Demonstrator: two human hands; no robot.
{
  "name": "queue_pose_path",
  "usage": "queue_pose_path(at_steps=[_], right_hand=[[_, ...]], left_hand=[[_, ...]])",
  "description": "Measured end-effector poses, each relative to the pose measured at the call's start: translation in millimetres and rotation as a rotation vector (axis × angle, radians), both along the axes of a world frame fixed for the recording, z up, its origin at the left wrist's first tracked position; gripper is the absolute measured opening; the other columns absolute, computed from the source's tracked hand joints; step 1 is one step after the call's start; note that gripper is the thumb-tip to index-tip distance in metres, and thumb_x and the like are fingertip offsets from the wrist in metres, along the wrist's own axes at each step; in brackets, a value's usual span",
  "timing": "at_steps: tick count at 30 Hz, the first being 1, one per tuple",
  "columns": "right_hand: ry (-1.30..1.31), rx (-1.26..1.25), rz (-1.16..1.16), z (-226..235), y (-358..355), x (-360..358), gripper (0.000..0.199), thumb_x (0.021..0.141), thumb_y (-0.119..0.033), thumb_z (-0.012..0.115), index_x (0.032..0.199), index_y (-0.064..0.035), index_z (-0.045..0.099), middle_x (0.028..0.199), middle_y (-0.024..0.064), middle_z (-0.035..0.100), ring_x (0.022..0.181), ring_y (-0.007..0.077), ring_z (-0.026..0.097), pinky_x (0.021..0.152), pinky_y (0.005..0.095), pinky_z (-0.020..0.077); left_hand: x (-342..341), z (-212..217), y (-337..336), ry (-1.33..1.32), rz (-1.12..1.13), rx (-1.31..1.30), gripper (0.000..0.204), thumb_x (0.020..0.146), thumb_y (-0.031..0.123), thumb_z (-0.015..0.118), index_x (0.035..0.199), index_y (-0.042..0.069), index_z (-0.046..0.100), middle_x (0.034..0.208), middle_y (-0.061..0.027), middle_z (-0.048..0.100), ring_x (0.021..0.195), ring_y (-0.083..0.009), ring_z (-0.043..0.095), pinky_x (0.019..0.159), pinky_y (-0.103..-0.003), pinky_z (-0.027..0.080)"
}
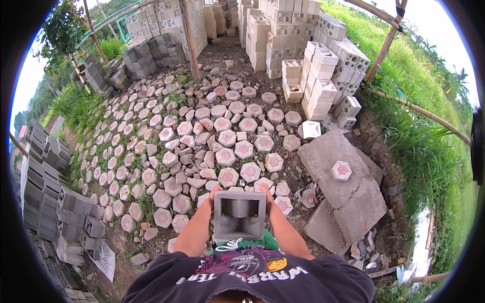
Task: The person repeatedly picks up hollow concrete blocks from a ground pile and carries them to a larger stack, placing each block on top of the others. The task involves walking back and forth between the source pile and the stack, handling one block at a time.
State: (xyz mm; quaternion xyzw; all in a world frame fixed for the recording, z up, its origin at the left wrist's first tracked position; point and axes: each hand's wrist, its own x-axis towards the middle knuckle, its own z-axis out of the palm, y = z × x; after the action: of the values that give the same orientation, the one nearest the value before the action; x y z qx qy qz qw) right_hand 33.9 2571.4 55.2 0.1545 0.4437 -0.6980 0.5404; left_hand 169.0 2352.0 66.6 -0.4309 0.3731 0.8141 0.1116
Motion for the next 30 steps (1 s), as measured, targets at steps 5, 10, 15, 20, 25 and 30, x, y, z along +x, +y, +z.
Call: queue_pose_path(at_steps=[5,10,15,20,25,30], right_hand=[[-0.048,-0.016,0.115,0,-17,-8,0.040,0.079,-0.042,0.052,0.087,-0.0048,0.065,0.084,0.0105,0.067,0.073,0.0239,0.064,0.071,0.0372,0.0516],[-0.032,0.001,0.269,-2,-47,-7,0.031,0.082,-0.031,0.044,0.073,-0.0084,0.064,0.073,0.0054,0.066,0.063,0.0185,0.063,0.061,0.0336,0.0511],[0.018,0.000,0.168,-65,-39,-58,0.026,0.080,-0.036,0.048,0.073,-0.0129,0.059,0.069,0.0036,0.062,0.059,0.0199,0.059,0.057,0.0340,0.0490],[0.003,-0.015,0.189,-51,-59,-79,0.031,0.078,-0.036,0.048,0.077,-0.0100,0.063,0.072,0.0052,0.064,0.060,0.0219,0.061,0.060,0.0363,0.0512],[0.078,-0.064,0.235,-29,-81,-96,0.037,0.078,-0.035,0.046,0.082,-0.0051,0.067,0.081,0.0090,0.068,0.071,0.0239,0.066,0.070,0.0372,0.0544],[-0.040,-0.048,0.142,-32,-140,-112,0.028,0.076,-0.031,0.048,0.075,-0.0073,0.064,0.077,0.0086,0.066,0.065,0.0226,0.063,0.063,0.0349,0.0533]], left_hand=[[14,32,7,-0.083,0.169,-0.069,0.017,0.072,0.028,0.054,0.069,0.012,0.058,0.068,-0.0062,0.060,0.060,-0.0220,0.057,0.058,-0.038,0.048],[38,18,3,0.043,0.226,0.084,0.033,0.077,0.038,0.049,0.078,0.008,0.064,0.077,-0.0079,0.066,0.067,-0.0242,0.061,0.064,-0.038,0.051],[-15,-7,-5,0.158,0.119,0.124,0.049,0.078,0.046,0.042,0.089,0.006,0.068,0.090,-0.0099,0.068,0.078,-0.0263,0.065,0.075,-0.040,0.052],[-30,-23,-31,0.060,0.103,0.023,0.069,0.081,0.053,0.033,0.116,0.002,0.061,0.109,-0.0132,0.065,0.094,-0.0293,0.063,0.086,-0.042,0.049],[-58,-28,-58,0.184,0.181,0.145,0.063,0.087,0.051,0.029,0.117,0.005,0.060,0.110,-0.0119,0.065,0.099,-0.0269,0.062,0.090,-0.041,0.048],[-71,-34,-116,0.360,0.085,0.154,0.065,0.090,0.053,0.027,0.120,0.004,0.058,0.118,-0.0150,0.061,0.106,-0.0287,0.060,0.096,-0.040,0.045]])
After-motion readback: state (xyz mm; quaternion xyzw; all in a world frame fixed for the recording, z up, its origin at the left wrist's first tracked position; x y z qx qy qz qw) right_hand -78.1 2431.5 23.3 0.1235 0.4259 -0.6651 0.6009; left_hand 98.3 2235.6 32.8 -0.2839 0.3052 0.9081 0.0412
